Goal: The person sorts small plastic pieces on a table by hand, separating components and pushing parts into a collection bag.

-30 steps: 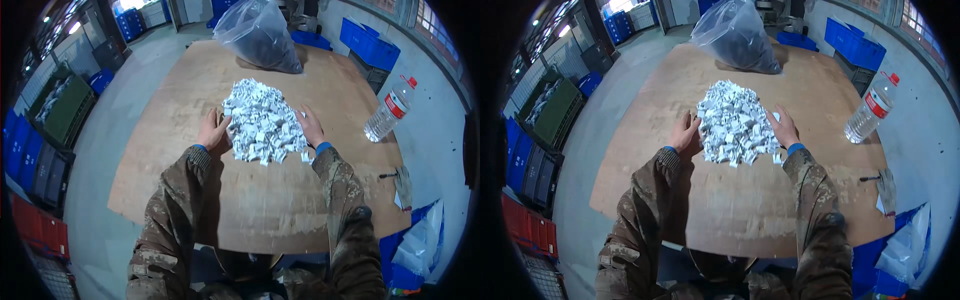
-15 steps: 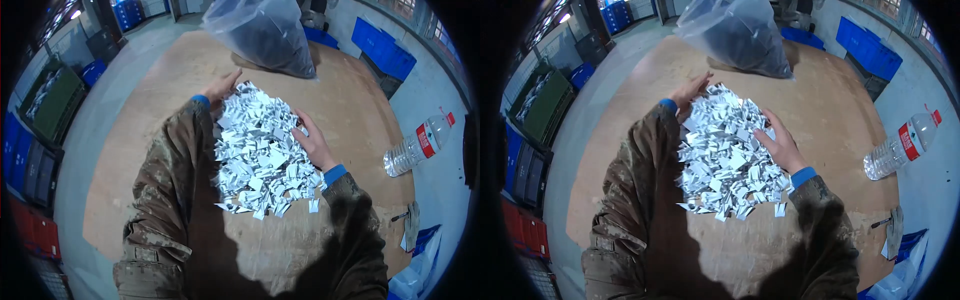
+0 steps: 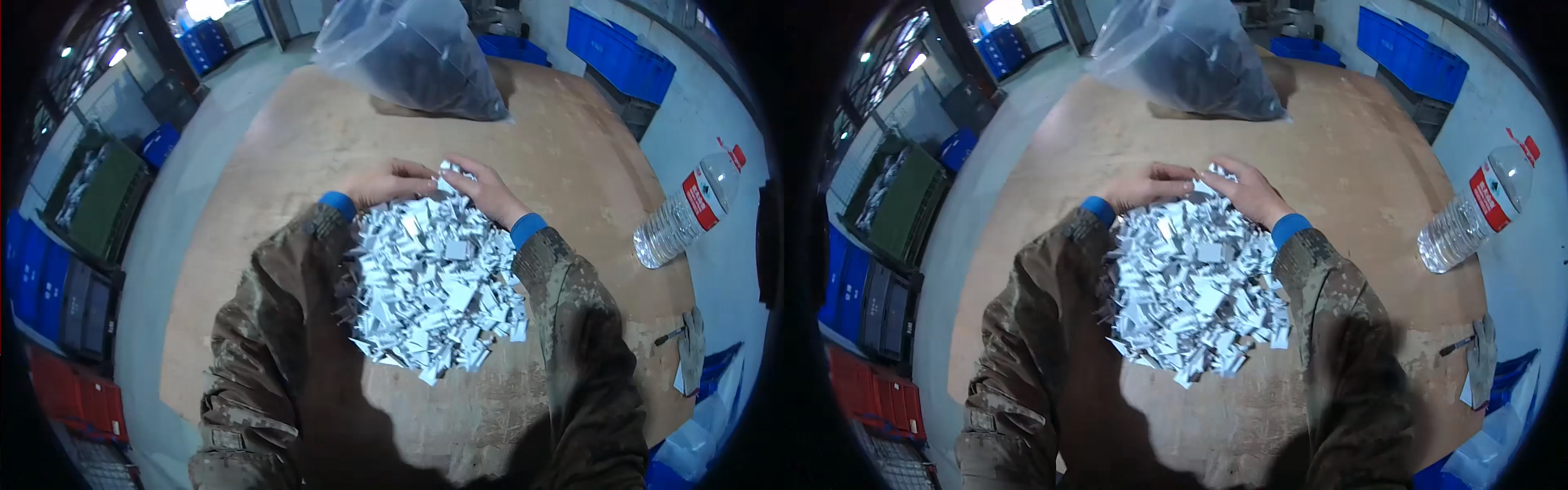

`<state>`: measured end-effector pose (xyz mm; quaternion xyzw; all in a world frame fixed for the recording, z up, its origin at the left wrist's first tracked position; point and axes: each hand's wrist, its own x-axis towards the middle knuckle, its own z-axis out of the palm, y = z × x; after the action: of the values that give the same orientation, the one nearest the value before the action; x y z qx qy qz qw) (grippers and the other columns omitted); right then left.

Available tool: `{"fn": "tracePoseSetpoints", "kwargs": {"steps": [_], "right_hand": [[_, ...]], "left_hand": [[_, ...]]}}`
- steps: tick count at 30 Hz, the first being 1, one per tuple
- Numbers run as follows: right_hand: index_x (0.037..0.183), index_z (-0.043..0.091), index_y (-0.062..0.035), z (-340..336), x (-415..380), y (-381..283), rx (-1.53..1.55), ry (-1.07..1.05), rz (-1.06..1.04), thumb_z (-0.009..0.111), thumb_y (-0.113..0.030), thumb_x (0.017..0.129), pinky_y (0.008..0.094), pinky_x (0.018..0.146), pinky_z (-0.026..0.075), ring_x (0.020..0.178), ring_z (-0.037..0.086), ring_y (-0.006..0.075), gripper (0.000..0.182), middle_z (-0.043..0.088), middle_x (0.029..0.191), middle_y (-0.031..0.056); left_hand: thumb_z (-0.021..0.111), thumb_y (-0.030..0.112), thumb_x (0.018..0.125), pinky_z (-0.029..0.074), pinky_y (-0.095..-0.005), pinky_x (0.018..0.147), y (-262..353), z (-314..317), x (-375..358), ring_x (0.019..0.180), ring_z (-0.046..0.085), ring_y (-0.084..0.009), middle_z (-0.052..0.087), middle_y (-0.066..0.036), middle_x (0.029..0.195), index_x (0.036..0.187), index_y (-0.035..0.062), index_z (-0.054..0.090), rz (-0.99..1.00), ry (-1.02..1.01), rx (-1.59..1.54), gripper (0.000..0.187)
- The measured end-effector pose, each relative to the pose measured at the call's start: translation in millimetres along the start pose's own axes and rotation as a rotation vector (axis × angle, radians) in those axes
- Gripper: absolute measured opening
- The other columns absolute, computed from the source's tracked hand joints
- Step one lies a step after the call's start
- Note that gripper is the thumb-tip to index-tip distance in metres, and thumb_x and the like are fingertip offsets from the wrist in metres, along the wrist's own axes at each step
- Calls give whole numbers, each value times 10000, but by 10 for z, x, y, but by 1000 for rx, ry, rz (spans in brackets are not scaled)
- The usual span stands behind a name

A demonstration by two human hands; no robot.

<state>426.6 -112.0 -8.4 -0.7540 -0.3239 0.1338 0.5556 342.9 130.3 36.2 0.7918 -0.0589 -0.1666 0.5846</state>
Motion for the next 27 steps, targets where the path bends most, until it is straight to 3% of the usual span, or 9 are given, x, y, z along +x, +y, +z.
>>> {"fn": "tracePoseSetpoints", "kwargs": {"steps": [5, 11, 15, 20, 23, 27], "right_hand": [[1379, 667, -17, 90, -245, -548, -84, -321, 69, 660, -216, 968, 375, 1111, 455, 1258, 631, 312, 456, 692, 1353, 168], [1383, 662, -52, 159, -615, -509, -256, -316, -232, 656, -159, 929, 381, 1134, 440, 1338, 586, 306, 466, 656, 1412, 151], [1364, 662, -53, 394, -891, -510, -183, -177, -364, 650, -168, 929, 397, 1138, 447, 1373, 555, 329, 450, 624, 1456, 151], [1377, 658, -69, 562, -1171, -725, -354, -195, -510, 634, -164, 943, 420, 1167, 424, 1419, 513, 351, 445, 579, 1512, 153], [1388, 646, -63, 367, -1472, -841, -494, -215, -521, 634, -188, 956, 428, 1178, 410, 1433, 498, 365, 450, 570, 1520, 160], [1436, 613, -73, -96, -1774, -351, -453, -58, -299, 631, -220, 978, 423, 1198, 383, 1471, 456, 367, 481, 521, 1566, 177]], "left_hand": [[737, 361, 993, 512, -290, 933, -38, -35, -472, 1110, 632, -182, 706, -93, 1266, 1330, 13, 707, 91, 257, 351, 487], [669, 410, 1025, 500, -307, 954, -298, 18, -953, 1150, 620, -219, 673, -112, 1343, 1366, 30, 684, 245, 401, 439, 511], [563, 405, 1081, 422, -366, 1140, -324, 310, -1215, 1358, 554, -266, 583, -139, 1514, 1457, 55, 624, 201, 404, 188, 516], [585, 393, 1067, 481, -345, 1033, -452, 530, -1507, 1249, 603, -256, 575, -135, 1512, 1423, 34, 640, 266, 452, 184, 508], [577, 377, 1070, 471, -351, 1053, -455, 635, -1837, 1282, 584, -260, 553, -142, 1535, 1428, 32, 636, 324, 453, 171, 501], [575, 357, 1071, 453, -362, 1084, -644, 759, -2276, 1334, 551, -272, 525, -152, 1562, 1449, 27, 613, 381, 459, 140, 504]]}}
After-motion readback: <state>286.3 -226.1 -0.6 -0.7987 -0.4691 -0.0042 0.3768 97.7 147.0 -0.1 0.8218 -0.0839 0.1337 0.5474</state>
